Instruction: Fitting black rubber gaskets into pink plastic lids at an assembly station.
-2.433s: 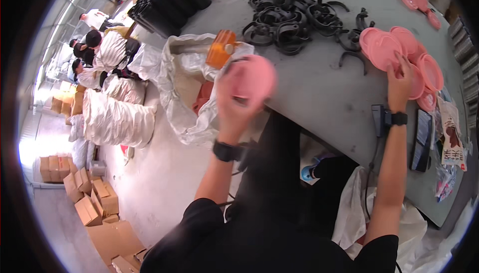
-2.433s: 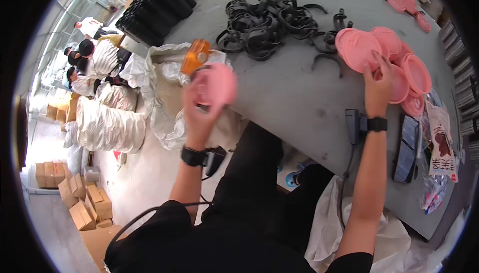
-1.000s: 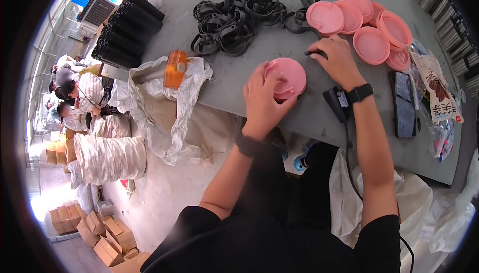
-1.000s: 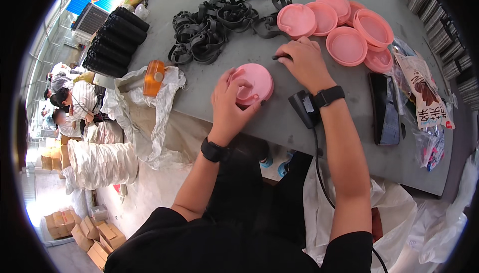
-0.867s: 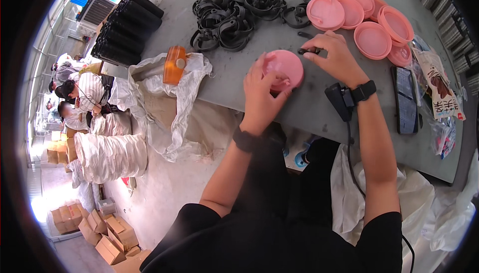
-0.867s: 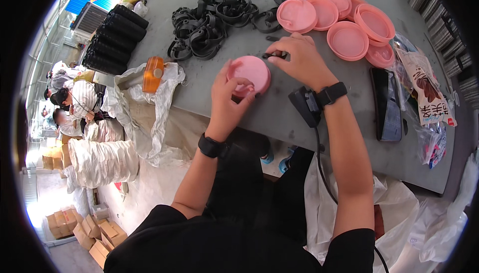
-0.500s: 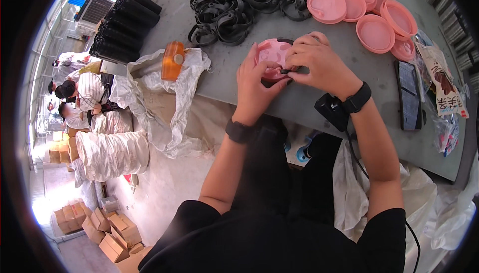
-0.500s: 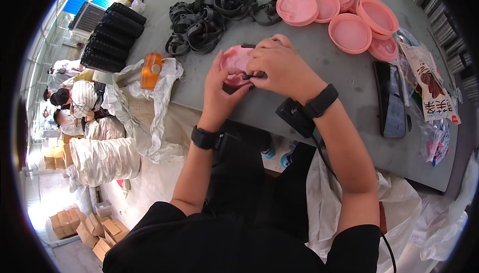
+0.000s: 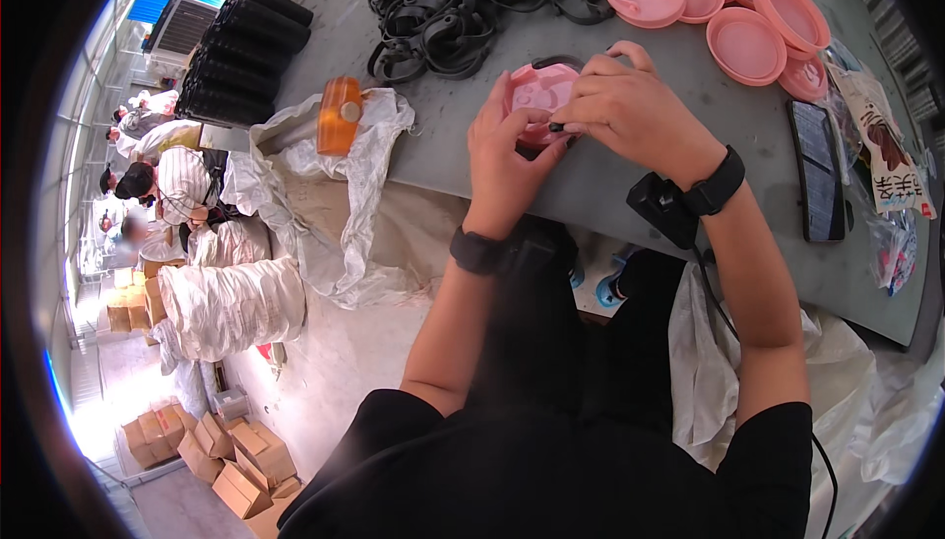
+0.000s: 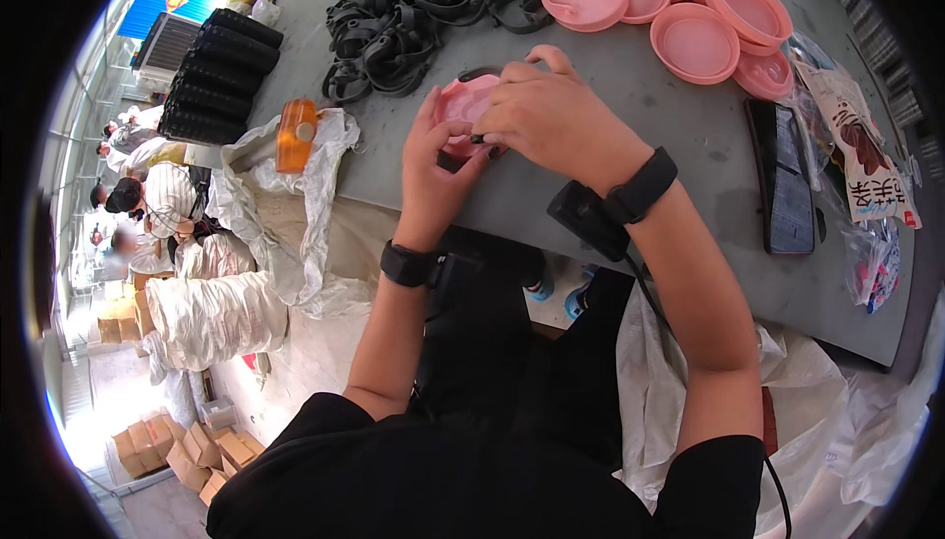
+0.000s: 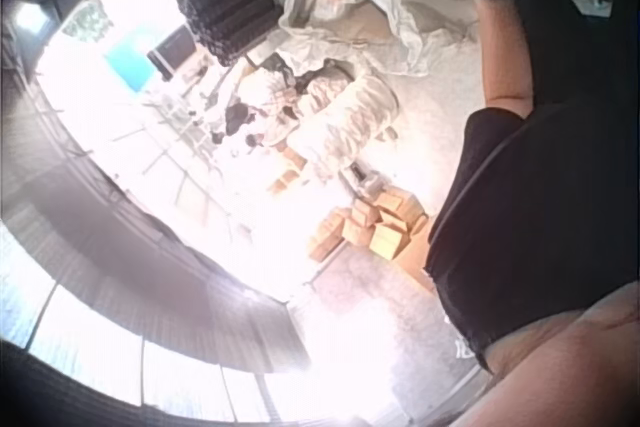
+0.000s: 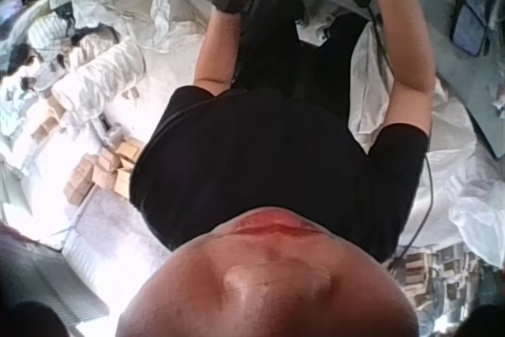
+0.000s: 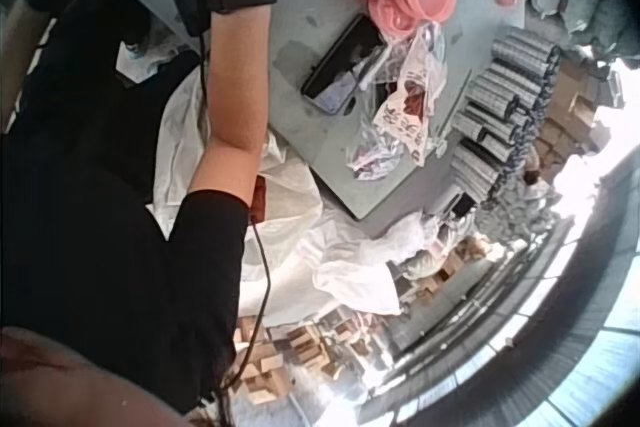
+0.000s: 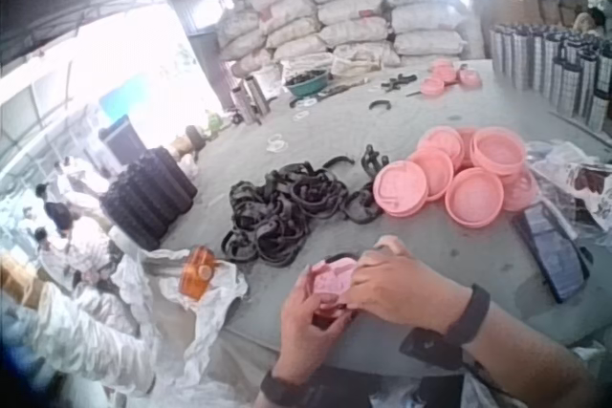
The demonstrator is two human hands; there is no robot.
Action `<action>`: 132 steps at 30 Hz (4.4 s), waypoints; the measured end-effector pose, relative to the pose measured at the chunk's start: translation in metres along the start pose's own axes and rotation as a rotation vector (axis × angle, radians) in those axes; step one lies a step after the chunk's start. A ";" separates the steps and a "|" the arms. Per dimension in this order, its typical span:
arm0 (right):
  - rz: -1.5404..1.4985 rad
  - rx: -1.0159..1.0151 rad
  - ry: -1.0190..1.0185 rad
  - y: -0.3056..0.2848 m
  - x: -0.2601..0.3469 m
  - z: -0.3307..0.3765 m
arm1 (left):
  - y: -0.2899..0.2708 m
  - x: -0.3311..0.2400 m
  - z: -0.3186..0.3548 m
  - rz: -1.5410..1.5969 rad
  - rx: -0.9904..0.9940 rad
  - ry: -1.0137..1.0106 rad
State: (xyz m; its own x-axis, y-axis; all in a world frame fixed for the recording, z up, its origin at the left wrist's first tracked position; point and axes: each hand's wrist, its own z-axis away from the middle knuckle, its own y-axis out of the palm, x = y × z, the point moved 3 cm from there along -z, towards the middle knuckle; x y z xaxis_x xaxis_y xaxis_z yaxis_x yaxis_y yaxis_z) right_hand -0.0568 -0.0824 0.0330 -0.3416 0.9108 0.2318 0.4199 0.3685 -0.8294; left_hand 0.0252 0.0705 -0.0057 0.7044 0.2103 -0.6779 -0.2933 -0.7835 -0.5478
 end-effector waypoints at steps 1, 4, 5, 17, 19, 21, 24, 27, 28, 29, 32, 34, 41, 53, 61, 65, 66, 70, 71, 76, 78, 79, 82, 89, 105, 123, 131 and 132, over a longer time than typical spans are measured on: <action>-0.015 0.019 -0.009 -0.002 0.002 -0.001 | 0.000 0.001 0.001 -0.019 -0.004 0.012; -0.024 0.021 -0.025 -0.001 0.004 0.000 | -0.001 0.000 -0.001 0.019 0.008 0.006; -0.019 0.000 -0.037 -0.001 0.005 0.000 | 0.000 -0.001 -0.001 0.072 0.022 -0.012; -0.003 -0.045 0.012 0.005 0.004 -0.002 | -0.012 0.008 -0.007 0.147 0.125 0.013; 0.012 -0.020 0.017 0.007 0.004 -0.001 | -0.012 0.009 -0.008 0.133 0.138 0.020; 0.027 0.004 0.021 0.008 0.004 -0.001 | -0.012 0.010 -0.009 0.118 0.151 0.027; -0.021 0.052 0.040 0.008 0.002 -0.001 | -0.011 0.011 -0.008 0.115 0.161 0.025; -0.014 0.057 0.004 0.007 0.001 0.000 | -0.010 0.008 -0.007 0.193 0.205 -0.037; -0.035 0.038 -0.003 0.008 0.001 0.001 | -0.010 0.008 -0.007 0.182 0.194 -0.027; -0.056 0.019 -0.009 0.008 0.000 0.000 | -0.010 0.008 -0.007 0.172 0.184 -0.016; -0.084 0.034 0.000 0.010 0.000 -0.001 | -0.011 0.012 -0.008 0.159 0.187 0.002; -0.083 0.036 0.006 0.010 -0.001 -0.001 | -0.011 0.012 -0.008 0.134 0.170 0.021; -0.373 -0.186 0.084 0.008 -0.011 -0.004 | -0.007 0.008 -0.009 0.085 0.147 0.049; -0.481 -0.059 0.564 0.018 -0.038 -0.003 | -0.003 -0.007 -0.004 0.057 0.164 0.101; -0.310 -0.164 0.571 0.015 -0.032 0.000 | -0.002 -0.012 -0.003 0.047 0.174 0.093; -0.251 -0.148 0.608 0.014 -0.029 -0.003 | -0.001 -0.014 -0.002 0.051 0.189 0.078; -0.253 -0.148 0.607 0.015 -0.028 -0.004 | -0.002 -0.014 -0.002 0.049 0.188 0.077; -0.190 -0.120 0.659 0.018 -0.029 -0.006 | -0.002 -0.014 -0.001 0.025 0.202 0.086; -0.183 -0.119 0.676 0.019 -0.029 -0.006 | -0.001 -0.014 -0.001 0.015 0.204 0.090; -0.212 -0.125 0.697 0.020 -0.028 -0.009 | -0.002 -0.015 -0.001 0.004 0.208 0.083; -0.215 -0.134 0.701 0.020 -0.028 -0.009 | -0.001 -0.015 -0.001 0.002 0.206 0.075; -0.211 -0.132 0.681 0.020 -0.028 -0.010 | -0.001 -0.015 -0.001 0.006 0.209 0.074; -0.252 -0.143 0.614 0.022 -0.034 -0.010 | -0.001 -0.016 -0.002 0.015 0.214 0.081; -0.354 -0.141 0.463 0.021 -0.040 -0.011 | -0.001 -0.018 -0.002 0.035 0.211 0.101; -0.340 -0.026 0.568 0.013 -0.036 -0.007 | 0.002 -0.022 -0.003 0.043 0.238 0.079; -0.532 0.070 0.369 0.023 -0.051 -0.026 | 0.006 -0.017 -0.003 0.037 0.204 0.081; -0.309 -0.011 0.253 0.020 -0.043 -0.027 | 0.006 -0.017 -0.004 0.026 0.205 0.098; -0.309 -0.010 0.254 0.019 -0.042 -0.027 | 0.006 -0.017 -0.004 0.027 0.205 0.098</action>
State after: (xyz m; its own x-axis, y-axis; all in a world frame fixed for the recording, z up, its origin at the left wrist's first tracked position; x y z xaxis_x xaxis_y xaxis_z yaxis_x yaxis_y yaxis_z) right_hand -0.0120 -0.1091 0.0210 -0.2346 0.7734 0.5889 0.3388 0.6328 -0.6962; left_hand 0.0141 0.0600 0.0045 0.7508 0.1256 -0.6485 -0.4313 -0.6505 -0.6252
